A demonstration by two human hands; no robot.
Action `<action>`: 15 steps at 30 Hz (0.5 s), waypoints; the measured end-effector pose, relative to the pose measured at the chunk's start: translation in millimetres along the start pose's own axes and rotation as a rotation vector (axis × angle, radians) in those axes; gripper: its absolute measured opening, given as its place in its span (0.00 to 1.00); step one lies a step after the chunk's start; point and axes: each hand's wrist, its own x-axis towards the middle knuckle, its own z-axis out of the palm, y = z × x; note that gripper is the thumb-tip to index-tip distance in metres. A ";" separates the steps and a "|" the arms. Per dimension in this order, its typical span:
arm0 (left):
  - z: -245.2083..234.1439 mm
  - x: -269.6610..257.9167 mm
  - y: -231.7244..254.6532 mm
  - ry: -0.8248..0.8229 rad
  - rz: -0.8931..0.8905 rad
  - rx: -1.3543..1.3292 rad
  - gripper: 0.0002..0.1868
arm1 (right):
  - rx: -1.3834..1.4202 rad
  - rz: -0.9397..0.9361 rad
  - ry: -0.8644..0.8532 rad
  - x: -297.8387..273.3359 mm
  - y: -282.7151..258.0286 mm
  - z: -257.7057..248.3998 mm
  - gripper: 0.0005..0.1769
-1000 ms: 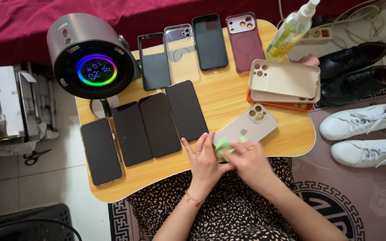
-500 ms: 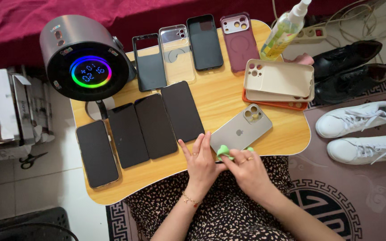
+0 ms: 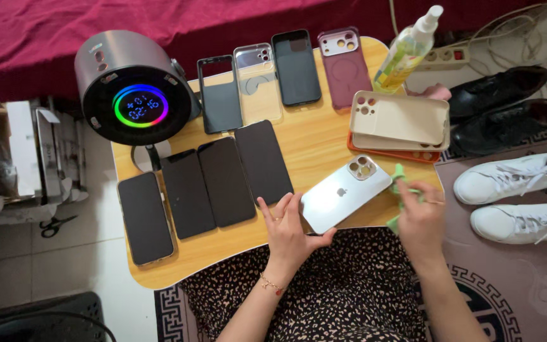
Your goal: The person wipes multiple smartphones and phone cases on a low table using a green microfiber cloth and a spray bottle. They handle each device one at a time, wiping the back and front surfaces, then place them back on the table.
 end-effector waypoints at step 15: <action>7.9 -7.3 -6.9 -0.023 0.134 0.142 0.57 | 0.214 -0.292 -0.272 -22.1 -82.0 2.8 0.28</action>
